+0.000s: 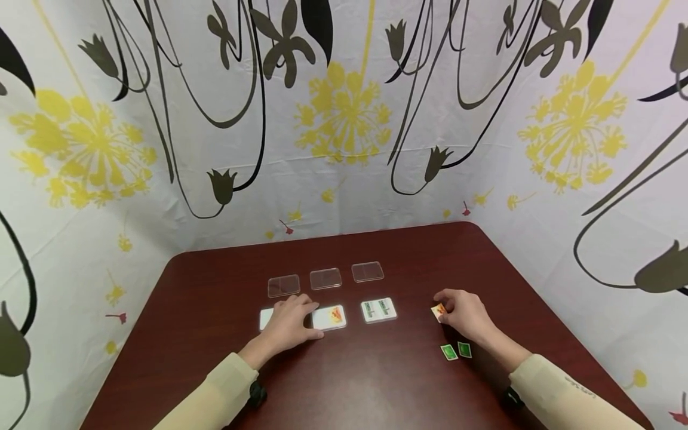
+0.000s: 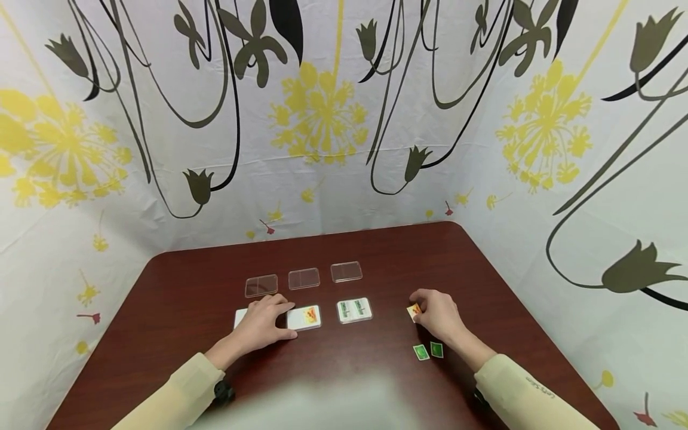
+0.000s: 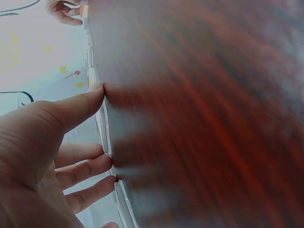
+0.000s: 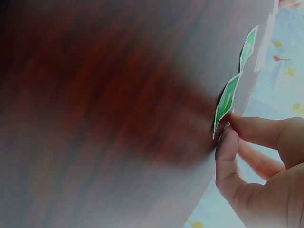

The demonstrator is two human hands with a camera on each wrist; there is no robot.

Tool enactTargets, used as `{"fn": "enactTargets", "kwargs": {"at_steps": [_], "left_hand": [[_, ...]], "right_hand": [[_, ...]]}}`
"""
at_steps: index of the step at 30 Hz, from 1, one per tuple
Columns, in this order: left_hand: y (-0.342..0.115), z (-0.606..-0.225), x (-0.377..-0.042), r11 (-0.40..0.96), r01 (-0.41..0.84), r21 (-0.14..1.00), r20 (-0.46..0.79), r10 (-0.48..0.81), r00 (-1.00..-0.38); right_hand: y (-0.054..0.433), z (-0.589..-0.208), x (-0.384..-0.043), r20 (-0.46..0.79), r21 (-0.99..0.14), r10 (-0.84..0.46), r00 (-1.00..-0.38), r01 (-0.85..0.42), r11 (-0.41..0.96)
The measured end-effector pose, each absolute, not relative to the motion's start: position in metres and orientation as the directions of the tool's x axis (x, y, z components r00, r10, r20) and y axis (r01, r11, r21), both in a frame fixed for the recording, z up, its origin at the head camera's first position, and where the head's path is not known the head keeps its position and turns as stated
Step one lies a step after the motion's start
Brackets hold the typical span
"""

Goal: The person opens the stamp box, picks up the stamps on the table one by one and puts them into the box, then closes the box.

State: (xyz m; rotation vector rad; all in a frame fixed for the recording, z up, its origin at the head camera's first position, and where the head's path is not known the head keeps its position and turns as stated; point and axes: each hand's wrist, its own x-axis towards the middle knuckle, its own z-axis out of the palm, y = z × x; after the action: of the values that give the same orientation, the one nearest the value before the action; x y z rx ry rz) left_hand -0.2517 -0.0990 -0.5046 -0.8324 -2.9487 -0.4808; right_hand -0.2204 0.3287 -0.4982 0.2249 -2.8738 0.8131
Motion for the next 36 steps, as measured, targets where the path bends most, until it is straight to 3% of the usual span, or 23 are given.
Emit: {"fn": "enactTargets", "kwargs": {"at_steps": [15, 30, 36], "left_hand": [[-0.104, -0.501, -0.250, 0.799, 0.528, 0.289, 0.129, 0.514, -0.848], [-0.108, -0.501, -0.250, 0.808, 0.525, 0.268, 0.149, 0.504, -0.851], [-0.110, -0.503, -0.250, 0.811, 0.517, 0.273, 0.149, 0.496, -0.856]], "right_hand": [[0.333, -0.493, -0.219, 0.155, -0.595, -0.069, -0.986, -0.148, 0.790], [0.328, -0.477, -0.219, 0.348, -0.611, 0.039, -0.937, -0.195, 0.767], [0.321, -0.475, -0.219, 0.351, -0.641, 0.051, -0.935, -0.200, 0.741]]}}
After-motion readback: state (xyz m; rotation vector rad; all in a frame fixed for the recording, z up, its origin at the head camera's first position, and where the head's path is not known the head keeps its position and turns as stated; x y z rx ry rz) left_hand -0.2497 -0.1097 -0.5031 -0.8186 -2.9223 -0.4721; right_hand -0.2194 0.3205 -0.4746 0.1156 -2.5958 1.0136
